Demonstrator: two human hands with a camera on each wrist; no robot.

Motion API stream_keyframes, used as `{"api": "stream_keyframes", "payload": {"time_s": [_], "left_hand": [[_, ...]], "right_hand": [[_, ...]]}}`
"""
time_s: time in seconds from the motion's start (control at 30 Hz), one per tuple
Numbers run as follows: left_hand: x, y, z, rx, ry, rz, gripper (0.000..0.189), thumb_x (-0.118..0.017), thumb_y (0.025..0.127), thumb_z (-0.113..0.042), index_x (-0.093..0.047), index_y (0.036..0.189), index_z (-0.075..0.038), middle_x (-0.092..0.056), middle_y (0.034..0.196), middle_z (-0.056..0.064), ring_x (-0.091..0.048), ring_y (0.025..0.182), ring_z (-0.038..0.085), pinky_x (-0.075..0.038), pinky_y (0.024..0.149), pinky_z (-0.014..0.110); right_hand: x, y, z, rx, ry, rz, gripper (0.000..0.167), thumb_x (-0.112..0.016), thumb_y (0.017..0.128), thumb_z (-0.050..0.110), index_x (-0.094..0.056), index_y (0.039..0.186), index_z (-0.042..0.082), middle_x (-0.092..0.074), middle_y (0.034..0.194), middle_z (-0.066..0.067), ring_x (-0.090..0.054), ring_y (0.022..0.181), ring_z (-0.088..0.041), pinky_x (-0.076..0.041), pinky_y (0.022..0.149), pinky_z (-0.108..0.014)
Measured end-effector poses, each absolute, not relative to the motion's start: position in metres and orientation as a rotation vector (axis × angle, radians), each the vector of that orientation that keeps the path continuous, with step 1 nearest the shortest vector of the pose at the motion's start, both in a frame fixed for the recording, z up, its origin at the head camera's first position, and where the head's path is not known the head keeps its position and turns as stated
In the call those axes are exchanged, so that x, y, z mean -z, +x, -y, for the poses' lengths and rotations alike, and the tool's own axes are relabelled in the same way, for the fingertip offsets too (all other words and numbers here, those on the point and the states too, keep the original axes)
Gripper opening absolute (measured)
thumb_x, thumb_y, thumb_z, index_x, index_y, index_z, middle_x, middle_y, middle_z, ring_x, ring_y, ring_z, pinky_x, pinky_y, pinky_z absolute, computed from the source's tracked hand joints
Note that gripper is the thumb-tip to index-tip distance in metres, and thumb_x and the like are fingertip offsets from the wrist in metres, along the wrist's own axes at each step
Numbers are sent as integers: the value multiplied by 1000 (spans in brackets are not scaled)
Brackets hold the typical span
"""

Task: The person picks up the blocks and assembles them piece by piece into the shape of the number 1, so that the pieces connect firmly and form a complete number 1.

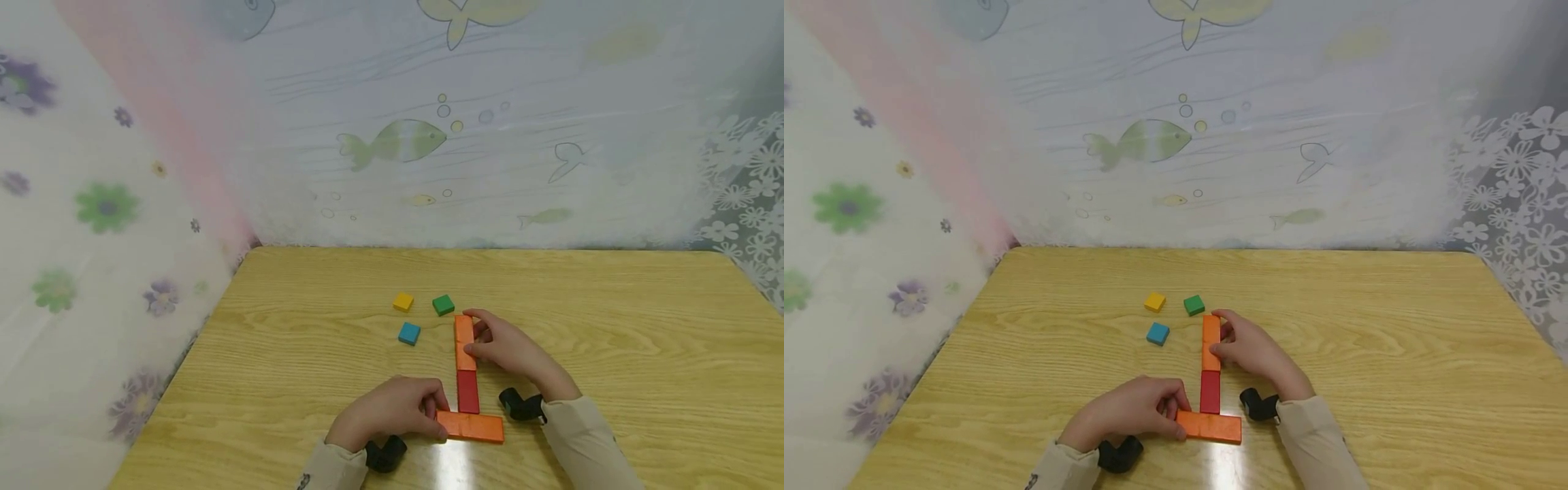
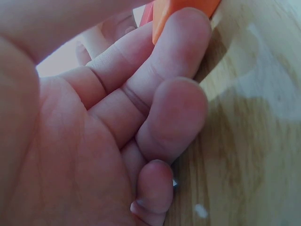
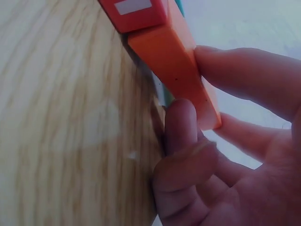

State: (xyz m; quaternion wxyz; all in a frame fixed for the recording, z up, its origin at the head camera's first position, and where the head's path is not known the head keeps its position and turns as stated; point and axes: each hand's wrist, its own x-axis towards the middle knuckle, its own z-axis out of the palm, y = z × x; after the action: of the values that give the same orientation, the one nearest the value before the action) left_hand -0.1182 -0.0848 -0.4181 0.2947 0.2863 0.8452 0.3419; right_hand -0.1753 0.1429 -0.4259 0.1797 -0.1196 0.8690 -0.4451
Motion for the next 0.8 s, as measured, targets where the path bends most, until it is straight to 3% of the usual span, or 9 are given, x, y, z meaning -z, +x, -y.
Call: {"api": "stream_keyframes", "payload": {"time_s": [0.37, 0.8], "left_hand": [[419, -119, 85, -920, 748, -2245, 22, -73, 73, -32, -57, 86, -25, -55, 66, -12, -48, 58, 2, -37, 57, 20], [421, -120, 85, -922, 762, -2225, 22, -72, 73, -33, -57, 88, -26, -55, 67, -12, -48, 59, 2, -37, 57, 20]], "right_hand": [[425, -178, -144, 1233, -333, -2474, 60, -67, 80, 23, -40, 130, 6, -51, 104, -9, -49, 78, -18, -42, 68, -33], [428, -178, -147, 1205, -334, -2527, 62, -67, 79, 23, -40, 130, 0, -51, 108, -12, -50, 88, -20, -42, 77, -37]]}}
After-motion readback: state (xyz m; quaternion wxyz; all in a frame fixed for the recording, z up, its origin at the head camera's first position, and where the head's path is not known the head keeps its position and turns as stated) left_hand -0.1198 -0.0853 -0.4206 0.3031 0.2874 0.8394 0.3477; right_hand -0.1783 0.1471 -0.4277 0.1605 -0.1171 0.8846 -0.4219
